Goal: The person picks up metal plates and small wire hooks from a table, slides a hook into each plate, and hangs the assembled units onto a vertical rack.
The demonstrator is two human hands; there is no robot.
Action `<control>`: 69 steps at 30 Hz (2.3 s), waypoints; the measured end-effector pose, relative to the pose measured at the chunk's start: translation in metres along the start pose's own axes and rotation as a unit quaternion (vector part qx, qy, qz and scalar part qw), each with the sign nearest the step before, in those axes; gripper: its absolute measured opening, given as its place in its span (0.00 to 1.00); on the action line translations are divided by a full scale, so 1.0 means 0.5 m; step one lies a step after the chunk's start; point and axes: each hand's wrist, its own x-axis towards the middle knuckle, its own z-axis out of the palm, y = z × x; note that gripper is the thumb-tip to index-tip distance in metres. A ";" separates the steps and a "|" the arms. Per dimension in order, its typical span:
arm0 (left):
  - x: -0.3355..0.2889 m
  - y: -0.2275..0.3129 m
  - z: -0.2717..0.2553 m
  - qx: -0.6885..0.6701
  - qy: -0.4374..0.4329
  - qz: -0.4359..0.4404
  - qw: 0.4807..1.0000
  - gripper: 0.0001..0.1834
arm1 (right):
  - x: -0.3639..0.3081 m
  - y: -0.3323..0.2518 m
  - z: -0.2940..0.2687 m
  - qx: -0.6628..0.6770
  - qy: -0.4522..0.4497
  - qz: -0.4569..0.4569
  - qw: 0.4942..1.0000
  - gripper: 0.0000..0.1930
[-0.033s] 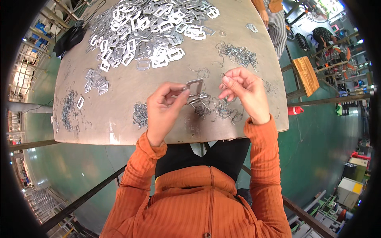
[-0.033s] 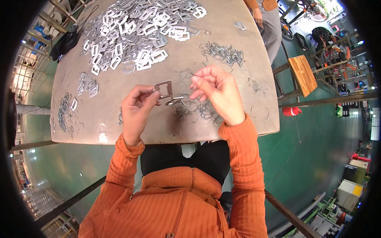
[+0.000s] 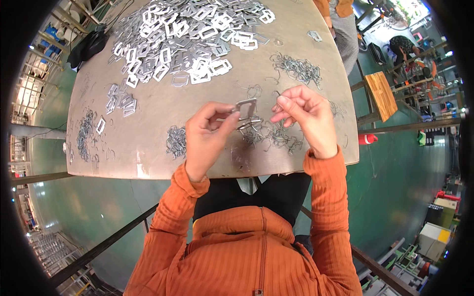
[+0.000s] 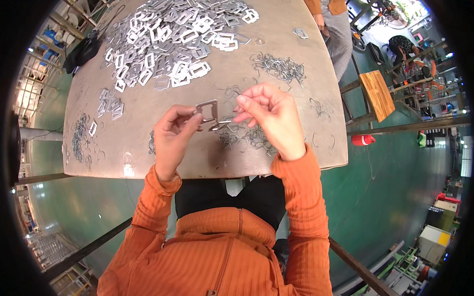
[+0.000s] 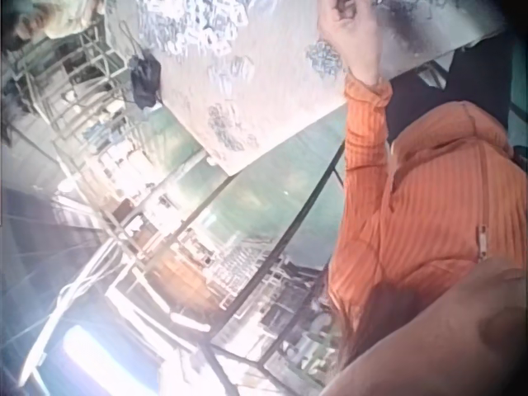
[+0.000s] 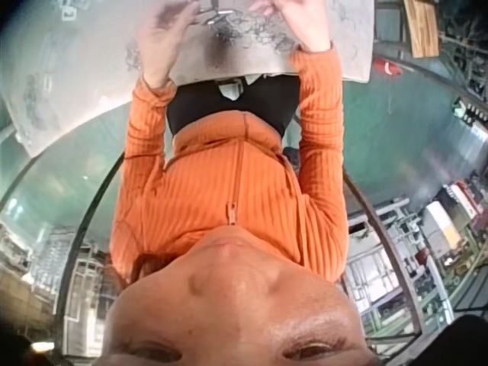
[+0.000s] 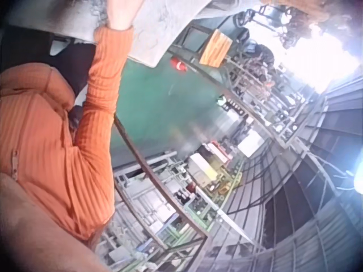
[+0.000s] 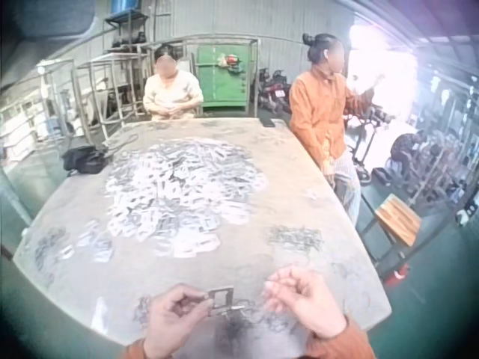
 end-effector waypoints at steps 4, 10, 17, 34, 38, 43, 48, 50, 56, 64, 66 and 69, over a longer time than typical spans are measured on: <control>-0.009 0.015 0.018 0.049 0.000 0.020 0.999 0.05 | -0.028 -0.009 0.045 0.012 0.041 -0.105 0.994 0.07; -0.017 0.034 0.036 0.108 0.002 0.099 0.989 0.05 | -0.042 -0.001 0.078 0.011 0.071 -0.117 0.990 0.06; -0.023 0.022 0.041 0.200 0.016 0.176 0.964 0.08 | -0.048 0.010 0.101 -0.021 0.139 -0.148 0.979 0.06; 0.222 -0.132 -0.178 0.558 0.098 0.170 0.806 0.12 | -0.075 0.053 0.112 -0.081 0.216 -0.266 0.936 0.04; 0.294 -0.178 -0.170 0.639 0.089 0.164 0.746 0.12 | -0.067 0.058 0.124 -0.086 0.207 -0.279 0.934 0.04; 0.302 -0.133 -0.164 0.608 0.065 0.151 0.777 0.13 | -0.065 0.074 0.124 -0.139 0.204 -0.302 0.921 0.05; 0.188 -0.004 -0.072 0.064 -0.037 -0.040 0.996 0.15 | -0.072 0.074 0.119 -0.167 0.214 -0.318 0.908 0.06; 0.134 0.065 -0.034 0.031 -0.075 -0.067 0.995 0.18 | -0.074 0.070 0.118 -0.176 0.217 -0.329 0.902 0.06; 0.069 0.151 0.021 0.000 -0.111 -0.064 0.992 0.18 | -0.080 0.061 0.114 -0.188 0.234 -0.338 0.892 0.06; 0.049 0.189 0.036 -0.022 -0.128 -0.067 0.989 0.17 | -0.093 0.048 0.107 -0.272 0.261 -0.385 0.843 0.09; 0.043 0.197 0.046 -0.009 -0.140 -0.032 0.990 0.17 | -0.094 0.043 0.099 -0.320 0.272 -0.417 0.806 0.10; 0.024 0.204 0.036 0.074 -0.140 0.067 0.985 0.18 | -0.100 0.035 0.109 -0.354 0.244 -0.425 0.797 0.12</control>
